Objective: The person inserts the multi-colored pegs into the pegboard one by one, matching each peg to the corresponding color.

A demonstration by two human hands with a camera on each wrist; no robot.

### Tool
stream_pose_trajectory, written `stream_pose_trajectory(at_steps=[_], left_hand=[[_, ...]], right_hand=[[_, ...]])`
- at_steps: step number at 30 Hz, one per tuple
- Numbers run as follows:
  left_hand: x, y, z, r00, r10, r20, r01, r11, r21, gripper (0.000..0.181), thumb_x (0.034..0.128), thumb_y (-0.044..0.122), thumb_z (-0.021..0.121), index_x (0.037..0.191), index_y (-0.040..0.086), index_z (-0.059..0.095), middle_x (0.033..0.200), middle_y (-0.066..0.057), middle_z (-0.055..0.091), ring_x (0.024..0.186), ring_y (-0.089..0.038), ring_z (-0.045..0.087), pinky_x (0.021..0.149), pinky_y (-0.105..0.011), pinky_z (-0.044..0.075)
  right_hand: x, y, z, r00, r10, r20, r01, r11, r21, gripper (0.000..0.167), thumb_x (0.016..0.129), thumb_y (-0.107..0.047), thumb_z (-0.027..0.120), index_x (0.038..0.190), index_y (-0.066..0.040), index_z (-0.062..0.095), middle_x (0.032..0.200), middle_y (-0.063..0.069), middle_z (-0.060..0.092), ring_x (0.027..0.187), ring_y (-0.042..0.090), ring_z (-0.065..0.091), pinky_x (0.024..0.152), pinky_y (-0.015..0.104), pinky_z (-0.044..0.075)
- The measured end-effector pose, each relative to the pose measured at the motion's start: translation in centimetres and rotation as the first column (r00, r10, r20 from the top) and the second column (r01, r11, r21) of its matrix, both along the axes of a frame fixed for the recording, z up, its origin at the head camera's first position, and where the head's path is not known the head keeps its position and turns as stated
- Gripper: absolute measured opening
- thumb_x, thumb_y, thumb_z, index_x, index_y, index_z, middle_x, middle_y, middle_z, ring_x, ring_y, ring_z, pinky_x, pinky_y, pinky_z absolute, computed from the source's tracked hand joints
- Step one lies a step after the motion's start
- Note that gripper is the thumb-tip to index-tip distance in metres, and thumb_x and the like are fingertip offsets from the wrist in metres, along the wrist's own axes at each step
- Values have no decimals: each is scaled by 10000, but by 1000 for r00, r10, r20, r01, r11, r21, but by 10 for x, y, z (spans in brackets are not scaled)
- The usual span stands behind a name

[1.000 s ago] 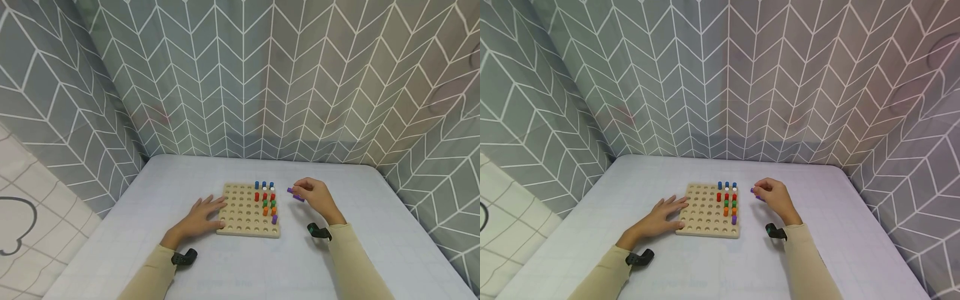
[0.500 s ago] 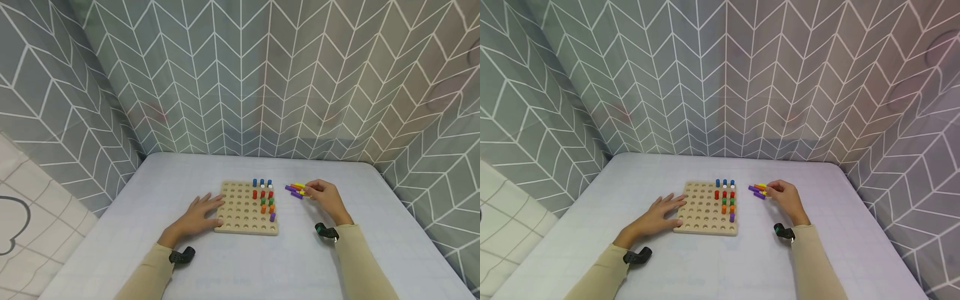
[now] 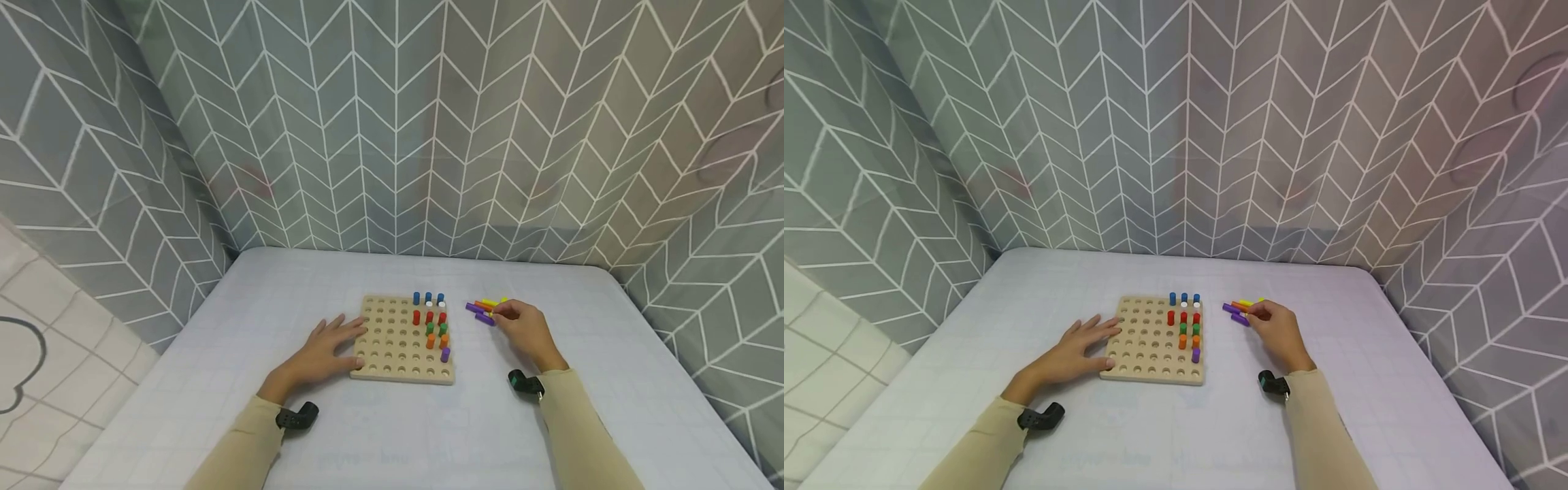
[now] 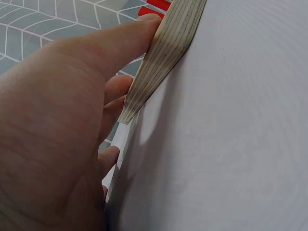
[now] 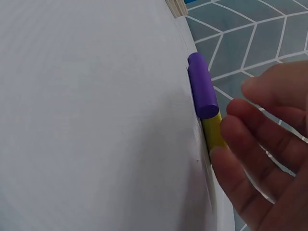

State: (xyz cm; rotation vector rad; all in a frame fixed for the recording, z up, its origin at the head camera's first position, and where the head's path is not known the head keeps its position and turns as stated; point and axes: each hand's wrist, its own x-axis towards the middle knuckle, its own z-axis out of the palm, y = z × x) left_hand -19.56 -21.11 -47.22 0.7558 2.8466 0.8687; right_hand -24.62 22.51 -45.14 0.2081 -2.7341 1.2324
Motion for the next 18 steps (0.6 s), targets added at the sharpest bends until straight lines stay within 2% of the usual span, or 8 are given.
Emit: stream_pose_trajectory(at_steps=[8, 18], left_hand=[[-4, 0, -2, 1000, -5, -11, 6, 1000, 11, 747, 904, 596, 638, 1511, 193, 475, 1620, 85, 298, 1524, -330, 115, 1204, -573, -28], [-4, 0, -4, 1000, 3, -1, -3, 1000, -6, 749, 901, 616, 629, 1509, 206, 479, 1618, 95, 299, 1525, -323, 115, 1205, -572, -28]], right_hand=[[0, -1, 0, 1000, 8, 19, -9, 999, 47, 105, 933, -117, 685, 1020, -75, 724, 1064, 132, 716, 1051, 336, 624, 935, 512, 495], [-3, -4, -1, 1000, 6, 25, -8, 995, 96, 114, 927, -112, 693, 1019, -68, 743, 1044, 132, 712, 996, 310, 614, 887, 478, 502]])
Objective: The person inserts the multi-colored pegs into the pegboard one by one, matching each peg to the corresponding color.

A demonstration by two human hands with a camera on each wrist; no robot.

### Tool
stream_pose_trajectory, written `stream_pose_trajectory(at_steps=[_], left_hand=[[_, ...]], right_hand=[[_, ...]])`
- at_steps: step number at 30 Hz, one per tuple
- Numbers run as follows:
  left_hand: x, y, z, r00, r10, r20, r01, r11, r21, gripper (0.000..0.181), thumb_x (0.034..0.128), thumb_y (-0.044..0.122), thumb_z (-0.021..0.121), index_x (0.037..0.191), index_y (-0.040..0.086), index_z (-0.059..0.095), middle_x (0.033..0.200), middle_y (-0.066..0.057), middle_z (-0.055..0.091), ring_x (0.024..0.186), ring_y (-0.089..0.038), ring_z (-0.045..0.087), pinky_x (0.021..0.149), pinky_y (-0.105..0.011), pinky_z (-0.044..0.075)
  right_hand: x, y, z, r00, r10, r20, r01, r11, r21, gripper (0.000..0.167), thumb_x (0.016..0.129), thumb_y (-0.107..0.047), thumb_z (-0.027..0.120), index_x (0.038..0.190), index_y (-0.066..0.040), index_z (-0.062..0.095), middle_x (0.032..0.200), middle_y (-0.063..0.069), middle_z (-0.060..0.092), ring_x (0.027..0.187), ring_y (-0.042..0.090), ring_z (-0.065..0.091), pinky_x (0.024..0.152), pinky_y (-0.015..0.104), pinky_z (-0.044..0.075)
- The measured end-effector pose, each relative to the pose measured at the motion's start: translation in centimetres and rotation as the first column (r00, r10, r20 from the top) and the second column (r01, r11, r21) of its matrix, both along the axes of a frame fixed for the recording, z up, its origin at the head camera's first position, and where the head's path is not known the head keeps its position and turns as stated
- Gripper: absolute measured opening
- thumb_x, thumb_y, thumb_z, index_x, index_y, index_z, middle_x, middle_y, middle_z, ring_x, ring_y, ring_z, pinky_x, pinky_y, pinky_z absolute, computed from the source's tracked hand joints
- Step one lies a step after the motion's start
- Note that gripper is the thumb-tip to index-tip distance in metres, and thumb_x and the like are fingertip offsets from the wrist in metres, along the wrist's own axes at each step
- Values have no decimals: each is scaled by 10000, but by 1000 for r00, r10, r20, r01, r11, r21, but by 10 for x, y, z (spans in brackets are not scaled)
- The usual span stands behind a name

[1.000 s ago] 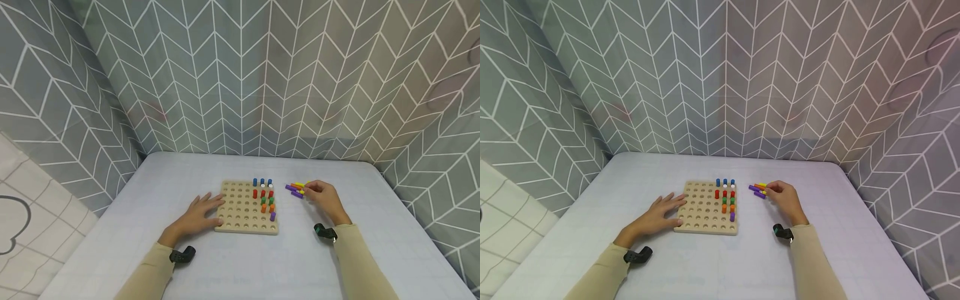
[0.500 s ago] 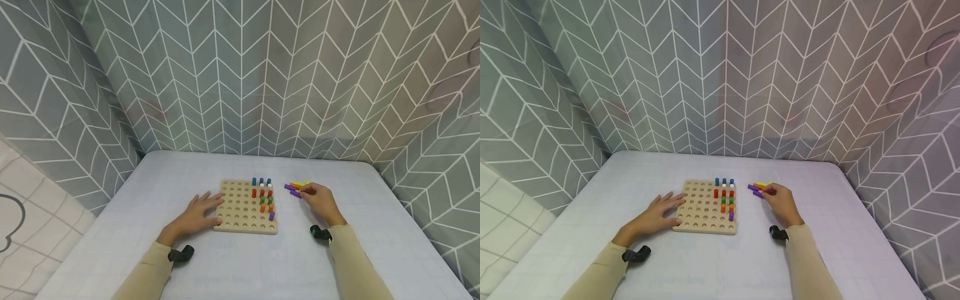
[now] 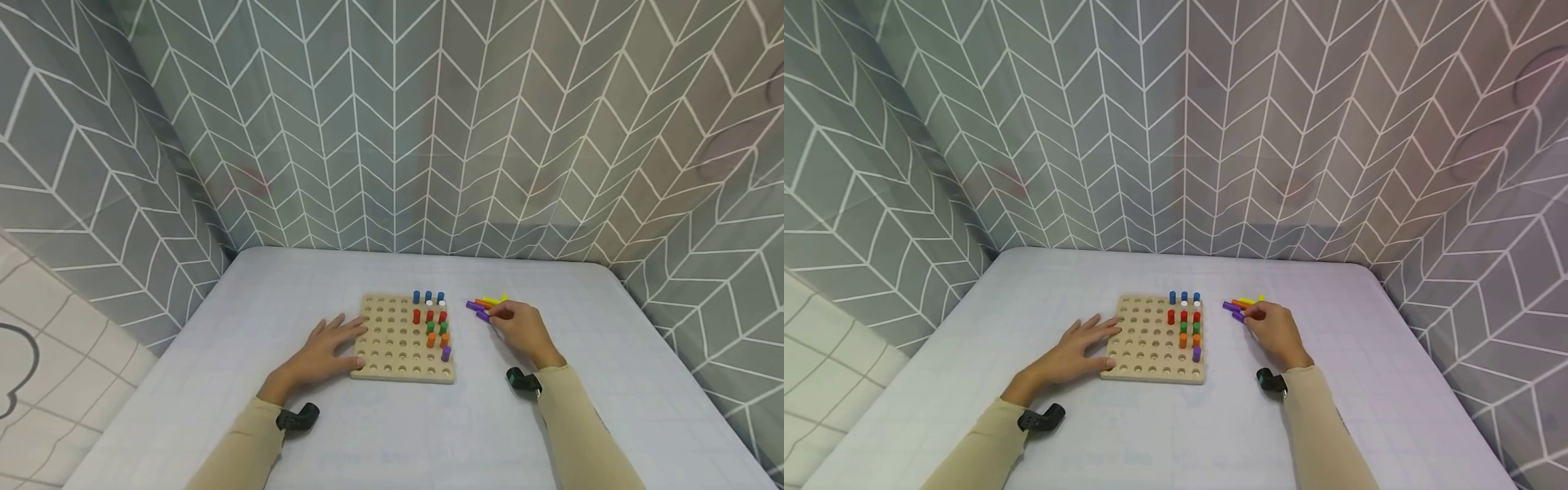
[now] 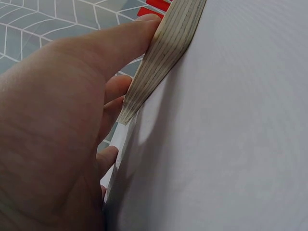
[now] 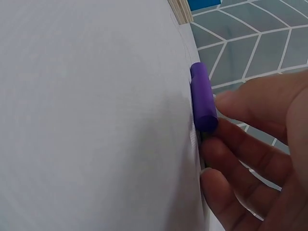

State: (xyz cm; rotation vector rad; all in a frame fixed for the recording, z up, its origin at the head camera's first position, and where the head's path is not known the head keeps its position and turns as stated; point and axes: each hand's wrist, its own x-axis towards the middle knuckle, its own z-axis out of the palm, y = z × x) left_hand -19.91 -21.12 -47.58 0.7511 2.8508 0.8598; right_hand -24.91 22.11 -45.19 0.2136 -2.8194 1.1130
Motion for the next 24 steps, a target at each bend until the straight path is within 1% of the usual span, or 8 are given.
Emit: stream_pose_trajectory(at_steps=[3, 6, 10, 15, 19, 22, 24], left_hand=[[1, 0, 1, 1000, -1, -7, 1, 1000, -8, 748, 903, 619, 623, 1509, 206, 477, 1619, 96, 297, 1525, -323, 115, 1205, -575, -27], [2, 0, 1, 1000, -2, -18, 2, 1000, 0, 739, 906, 612, 623, 1506, 203, 482, 1617, 83, 308, 1522, -333, 123, 1201, -587, -24], [3, -1, 1, 1000, -7, -9, 7, 1000, 2, 748, 906, 612, 625, 1512, 200, 474, 1621, 78, 299, 1523, -335, 114, 1199, -592, -30], [1, 0, 1, 1000, -6, -19, 6, 1000, -16, 750, 911, 629, 606, 1520, 216, 462, 1626, 86, 283, 1525, -326, 111, 1202, -585, -25], [1, 0, 4, 1000, 0, -22, 0, 1000, -1, 745, 903, 620, 623, 1515, 221, 471, 1624, 87, 289, 1525, -320, 116, 1204, -579, -24], [1, 0, 3, 1000, -11, -17, 11, 1000, 4, 746, 907, 612, 624, 1515, 208, 469, 1626, 74, 291, 1523, -335, 115, 1199, -598, -18], [2, -1, 3, 1000, -10, -17, 10, 1000, 2, 747, 908, 614, 622, 1517, 210, 466, 1627, 77, 287, 1523, -336, 115, 1199, -597, -16]], right_hand=[[0, -1, 0, 1000, 6, -1, -6, 1000, 25, 123, 921, -122, 705, 1022, -65, 747, 1043, 127, 712, 984, 303, 612, 878, 471, 500], [0, -3, 1, 1000, 13, 0, -13, 998, 62, 130, 915, -132, 716, 1023, -68, 751, 1053, 126, 712, 1003, 311, 612, 909, 502, 495], [0, -5, 1, 999, 20, 30, -23, 994, 104, 148, 914, -148, 726, 1038, -71, 753, 1074, 124, 707, 1032, 323, 607, 945, 534, 480], [1, -8, 5, 999, 24, 36, -28, 992, 126, 212, 909, -171, 733, 1084, -53, 753, 1053, 113, 720, 1023, 320, 620, 923, 522, 489], [0, -11, 7, 998, 33, 47, -40, 989, 141, 267, 912, -215, 744, 1111, -37, 747, 1034, 102, 719, 986, 304, 623, 895, 503, 502], [1, -12, 6, 997, 44, 61, -53, 986, 158, 266, 909, -218, 756, 1104, -36, 755, 1031, 105, 702, 960, 295, 608, 888, 499, 504], [1, -13, 6, 997, 58, 55, -66, 985, 158, 249, 907, -199, 759, 1093, -33, 759, 1028, 109, 691, 945, 291, 596, 886, 494, 503]])
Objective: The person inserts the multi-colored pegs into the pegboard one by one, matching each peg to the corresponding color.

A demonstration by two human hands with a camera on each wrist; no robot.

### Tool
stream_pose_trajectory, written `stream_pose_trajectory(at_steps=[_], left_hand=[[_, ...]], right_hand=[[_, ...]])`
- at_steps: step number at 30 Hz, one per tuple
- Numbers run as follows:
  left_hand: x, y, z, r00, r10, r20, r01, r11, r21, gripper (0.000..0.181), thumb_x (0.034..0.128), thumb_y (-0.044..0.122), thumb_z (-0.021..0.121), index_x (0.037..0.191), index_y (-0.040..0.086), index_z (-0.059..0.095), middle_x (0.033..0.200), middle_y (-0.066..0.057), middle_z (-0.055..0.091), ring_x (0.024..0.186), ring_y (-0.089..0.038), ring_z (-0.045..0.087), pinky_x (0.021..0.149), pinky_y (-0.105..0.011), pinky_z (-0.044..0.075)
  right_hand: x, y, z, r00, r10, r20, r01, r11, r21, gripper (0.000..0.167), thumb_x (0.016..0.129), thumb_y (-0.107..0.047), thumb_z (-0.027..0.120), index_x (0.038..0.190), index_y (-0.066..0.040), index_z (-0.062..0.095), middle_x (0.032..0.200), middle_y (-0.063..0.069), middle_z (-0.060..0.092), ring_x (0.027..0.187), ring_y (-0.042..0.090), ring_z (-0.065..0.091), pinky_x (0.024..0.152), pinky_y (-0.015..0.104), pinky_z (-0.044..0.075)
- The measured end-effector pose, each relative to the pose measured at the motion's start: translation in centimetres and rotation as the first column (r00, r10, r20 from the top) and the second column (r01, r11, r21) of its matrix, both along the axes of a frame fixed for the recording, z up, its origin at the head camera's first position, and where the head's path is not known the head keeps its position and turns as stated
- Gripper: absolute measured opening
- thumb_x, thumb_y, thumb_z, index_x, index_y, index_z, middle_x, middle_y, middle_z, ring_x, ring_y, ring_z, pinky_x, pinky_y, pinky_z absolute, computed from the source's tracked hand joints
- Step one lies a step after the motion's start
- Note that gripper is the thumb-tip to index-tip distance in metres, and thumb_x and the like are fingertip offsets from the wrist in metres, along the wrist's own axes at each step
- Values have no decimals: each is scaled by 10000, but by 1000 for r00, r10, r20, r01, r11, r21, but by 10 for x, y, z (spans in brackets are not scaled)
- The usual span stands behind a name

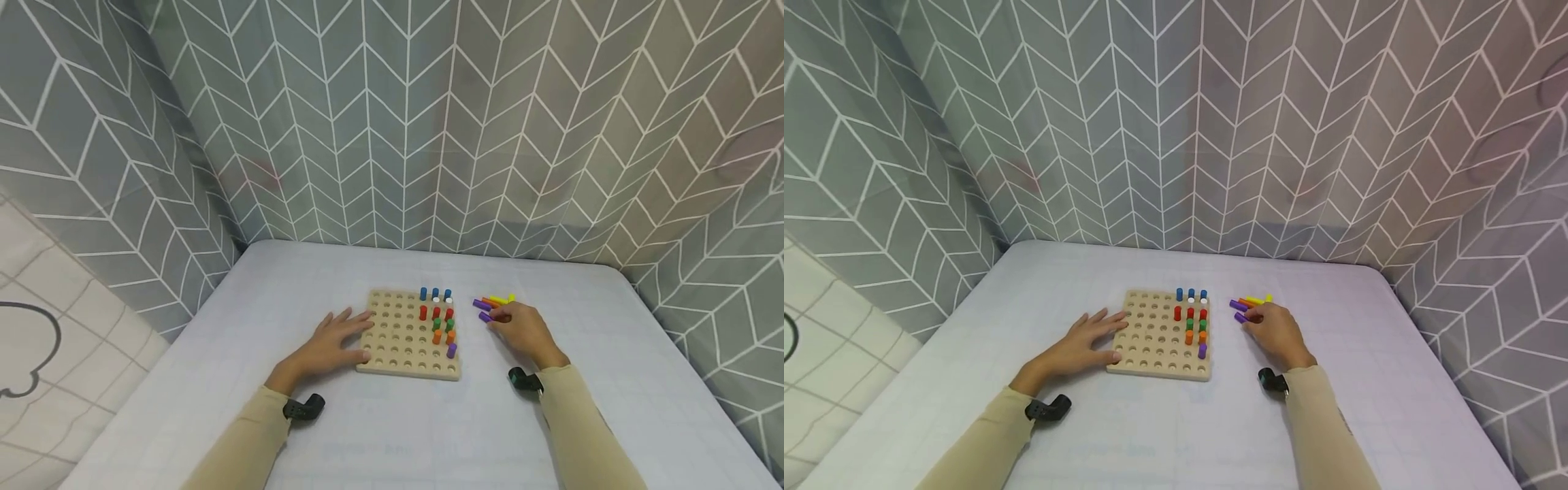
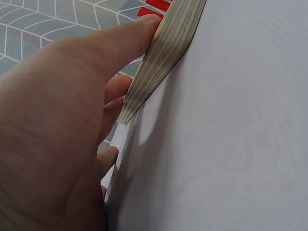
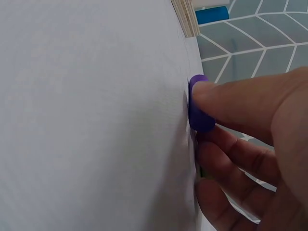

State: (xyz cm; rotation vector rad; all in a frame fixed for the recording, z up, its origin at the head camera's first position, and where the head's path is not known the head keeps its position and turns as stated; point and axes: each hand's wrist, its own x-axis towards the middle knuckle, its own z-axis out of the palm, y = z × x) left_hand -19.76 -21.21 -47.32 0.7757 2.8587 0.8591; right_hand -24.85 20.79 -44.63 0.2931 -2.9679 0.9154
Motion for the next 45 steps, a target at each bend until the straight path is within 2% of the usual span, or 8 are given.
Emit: stream_pose_trajectory(at_steps=[9, 13, 17, 20, 25, 33, 35, 45], left_hand=[[-3, 2, -2, 1000, 7, 3, -7, 1000, -12, 759, 900, 640, 611, 1520, 228, 462, 1626, 104, 278, 1524, -321, 116, 1204, -579, -15], [-3, 2, 0, 1000, 17, 7, -17, 1000, -4, 754, 894, 635, 624, 1512, 230, 474, 1621, 111, 284, 1526, -310, 113, 1208, -563, -29], [0, -1, -1, 999, 20, 28, -20, 1000, -10, 769, 891, 650, 615, 1516, 226, 466, 1622, 119, 274, 1529, -298, 98, 1208, -553, -44], [0, -4, 1, 1000, 28, 12, -28, 1000, 2, 763, 894, 635, 623, 1510, 209, 477, 1618, 112, 289, 1527, -310, 109, 1207, -561, -37], [-1, -3, -1, 1000, 22, 5, -22, 1000, 20, 760, 892, 628, 632, 1505, 204, 483, 1618, 102, 298, 1525, -321, 116, 1205, -569, -33], [1, 1, -3, 999, 9, 33, -9, 1000, -5, 760, 891, 635, 630, 1519, 243, 461, 1623, 130, 263, 1530, -284, 94, 1210, -546, -40], [2, 2, -2, 999, 8, 35, -8, 1000, -5, 755, 894, 626, 632, 1518, 235, 464, 1624, 117, 269, 1529, -297, 99, 1208, -555, -39], [3, 2, 1, 1000, 4, 22, -4, 1000, 1, 754, 908, 612, 620, 1516, 194, 465, 1628, 69, 284, 1524, -336, 105, 1202, -580, -38]], right_hand=[[1, 5, -2, 999, 16, -50, -20, 997, -69, 175, 933, -117, 698, 1061, -13, 756, 1090, 165, 703, 1034, 337, 619, 941, 524, 498], [0, 5, -1, 1000, -7, 21, 10, 990, -139, 213, 959, -178, 663, 1117, -60, 744, 1171, 170, 688, 1140, 365, 590, 996, 535, 460], [-2, 4, -1, 995, -29, 100, 52, 970, -239, 252, 972, -198, 663, 1163, -42, 716, 1092, 140, 700, 988, 284, 642, 865, 404, 533], [-5, 2, 0, 987, -33, 155, 90, 923, -374, 315, 982, -216, 667, 1222, -13, 682, 1064, 129, 688, 862, 203, 663, 750, 282, 563], [-4, 3, 3, 970, -25, 243, 160, 818, -553, 407, 981, -257, 675, 1291, 4, 635, 1144, 161, 678, 878, 167, 702, 760, 252, 592], [11, -1, -5, 933, -70, 354, 323, 599, -732, 439, 1005, -135, 617, 1399, 38, 527, 1083, 97, 693, 843, 113, 694, 752, 223, 581], [13, -5, -7, 925, -66, 375, 341, 581, -739, 441, 1004, -126, 615, 1405, 34, 526, 1094, 88, 687, 862, 117, 694, 767, 223, 579], [19, -31, -5, 935, 28, 353, 273, 577, -770, 481, 1000, -52, 571, 1467, -4, 465, 1212, 225, 601, 931, 190, 713, 839, 287, 587]])
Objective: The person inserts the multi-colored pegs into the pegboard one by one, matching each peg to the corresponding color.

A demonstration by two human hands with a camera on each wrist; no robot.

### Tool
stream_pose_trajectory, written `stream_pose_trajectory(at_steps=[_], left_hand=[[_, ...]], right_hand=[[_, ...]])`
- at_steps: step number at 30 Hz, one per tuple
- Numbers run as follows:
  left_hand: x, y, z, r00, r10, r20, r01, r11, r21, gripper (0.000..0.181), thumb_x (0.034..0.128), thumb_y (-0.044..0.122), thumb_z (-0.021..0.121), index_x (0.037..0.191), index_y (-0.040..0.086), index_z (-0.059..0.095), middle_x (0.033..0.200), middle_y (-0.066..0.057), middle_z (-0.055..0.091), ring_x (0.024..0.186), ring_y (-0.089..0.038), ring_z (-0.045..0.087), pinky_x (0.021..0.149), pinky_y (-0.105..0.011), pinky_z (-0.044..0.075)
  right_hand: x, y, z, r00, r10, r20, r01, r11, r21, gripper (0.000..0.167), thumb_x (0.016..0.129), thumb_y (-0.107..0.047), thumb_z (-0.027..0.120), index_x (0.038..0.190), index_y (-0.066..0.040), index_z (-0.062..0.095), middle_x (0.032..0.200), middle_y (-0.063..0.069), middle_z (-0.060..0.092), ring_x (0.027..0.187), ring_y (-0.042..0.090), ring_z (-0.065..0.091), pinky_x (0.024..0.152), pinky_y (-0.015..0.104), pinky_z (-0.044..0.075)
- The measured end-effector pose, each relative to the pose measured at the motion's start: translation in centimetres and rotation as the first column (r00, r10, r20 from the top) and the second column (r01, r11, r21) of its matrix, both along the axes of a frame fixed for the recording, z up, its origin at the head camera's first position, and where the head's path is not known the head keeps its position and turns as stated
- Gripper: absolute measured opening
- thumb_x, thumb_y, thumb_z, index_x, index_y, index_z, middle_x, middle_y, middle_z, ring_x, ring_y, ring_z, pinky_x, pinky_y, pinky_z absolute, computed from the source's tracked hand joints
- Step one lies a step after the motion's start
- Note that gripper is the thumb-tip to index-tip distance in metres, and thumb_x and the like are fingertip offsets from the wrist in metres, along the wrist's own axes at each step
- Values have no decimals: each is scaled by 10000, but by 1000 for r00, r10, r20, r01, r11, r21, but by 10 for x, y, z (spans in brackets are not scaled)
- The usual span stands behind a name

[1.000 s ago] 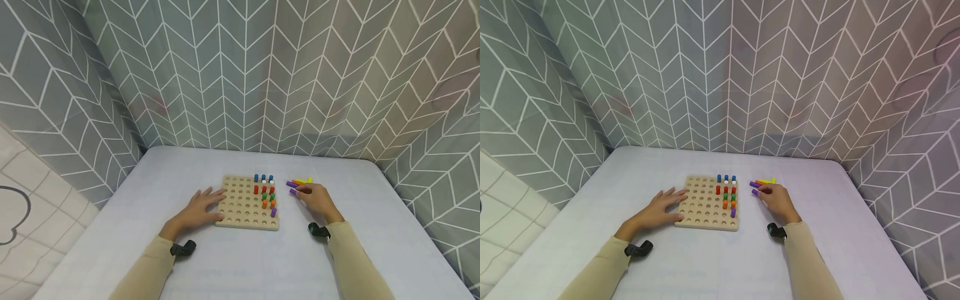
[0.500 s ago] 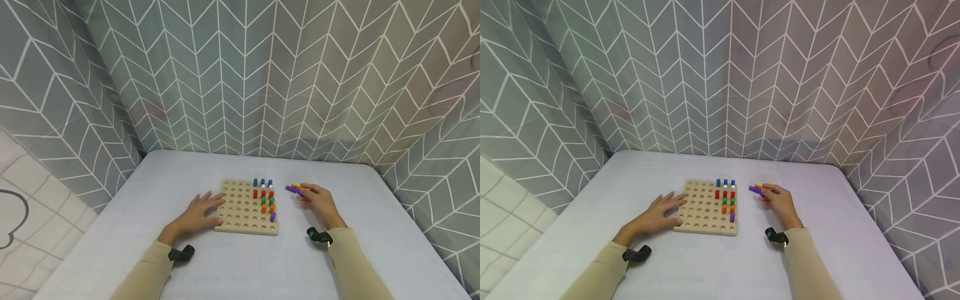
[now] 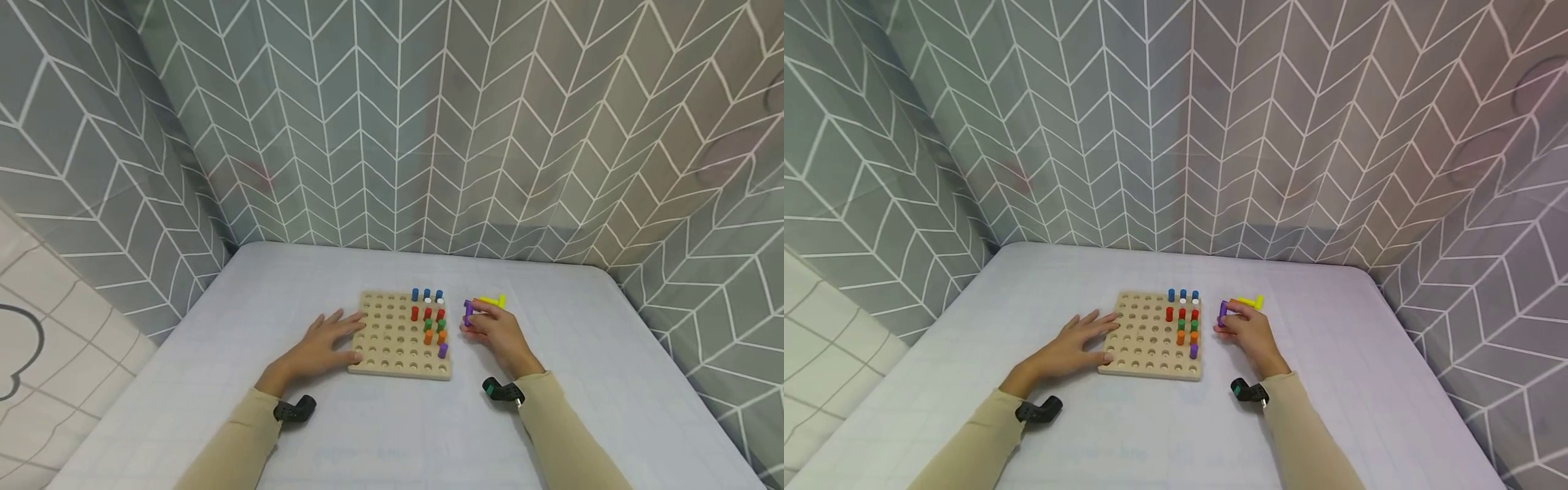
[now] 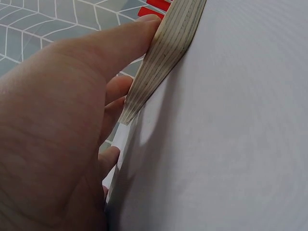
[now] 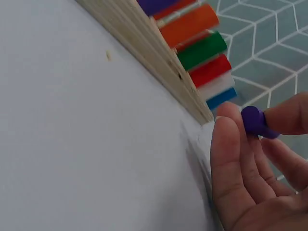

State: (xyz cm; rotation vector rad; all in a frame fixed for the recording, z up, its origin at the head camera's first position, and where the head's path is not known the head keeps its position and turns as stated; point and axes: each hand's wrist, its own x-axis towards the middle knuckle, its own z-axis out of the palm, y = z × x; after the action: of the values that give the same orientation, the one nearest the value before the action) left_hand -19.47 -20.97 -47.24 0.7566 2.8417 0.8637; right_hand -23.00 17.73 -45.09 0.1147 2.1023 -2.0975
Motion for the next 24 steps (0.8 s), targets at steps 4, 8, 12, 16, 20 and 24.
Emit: stream_pose_trajectory(at_steps=[4, 8, 12, 16, 20, 24], left_hand=[[-3, 0, 1, 1000, -3, -4, 3, 1000, -2, 760, 906, 624, 616, 1521, 206, 458, 1629, 84, 276, 1526, -329, 101, 1203, -574, -39], [-5, 0, 0, 1000, 1, -23, -1, 1000, -6, 763, 898, 639, 615, 1523, 231, 455, 1628, 106, 274, 1526, -318, 107, 1207, -565, -32], [-5, 2, -1, 1000, 2, -11, -2, 1000, -6, 775, 889, 654, 615, 1523, 238, 455, 1627, 114, 269, 1529, -302, 99, 1210, -553, -34], [-3, 1, -2, 1000, 11, 7, -11, 1000, -6, 769, 889, 643, 621, 1515, 224, 468, 1625, 106, 278, 1530, -299, 95, 1209, -555, -35], [-1, 0, 0, 1000, 10, 1, -10, 1000, -2, 754, 899, 625, 621, 1513, 215, 472, 1625, 93, 286, 1528, -314, 100, 1207, -564, -36], [0, -1, 0, 1000, 3, -7, -3, 1000, 5, 749, 906, 616, 619, 1514, 205, 471, 1625, 79, 295, 1524, -337, 107, 1202, -580, -33]], right_hand=[[3, -9, 7, 997, 48, -59, -47, 999, 14, 562, 987, -23, 553, 1519, -20, 375, 1183, 246, 574, 935, 215, 717, 836, 307, 591], [10, -16, 16, 988, 76, -137, -69, 996, 49, 528, 985, -33, 566, 1484, 20, 401, 1136, 244, 577, 938, 241, 725, 821, 324, 598], [18, -20, 18, 978, 90, -187, -76, 994, 84, 419, 976, -28, 600, 1365, 84, 495, 1065, 211, 572, 916, 274, 733, 814, 381, 603], [25, -23, 15, 964, 112, -241, -86, 989, 117, 398, 972, -56, 629, 1327, 90, 522, 1066, 211, 584, 928, 297, 728, 819, 431, 601], [30, -26, 10, 953, 142, -269, -100, 981, 166, 380, 966, -75, 655, 1305, 66, 557, 1090, 201, 605, 947, 282, 709, 801, 386, 609], [34, -30, 10, 938, 175, -298, -106, 966, 234, 347, 952, -76, 675, 1268, 41, 594, 1108, 182, 637, 959, 265, 690, 789, 332, 608]])
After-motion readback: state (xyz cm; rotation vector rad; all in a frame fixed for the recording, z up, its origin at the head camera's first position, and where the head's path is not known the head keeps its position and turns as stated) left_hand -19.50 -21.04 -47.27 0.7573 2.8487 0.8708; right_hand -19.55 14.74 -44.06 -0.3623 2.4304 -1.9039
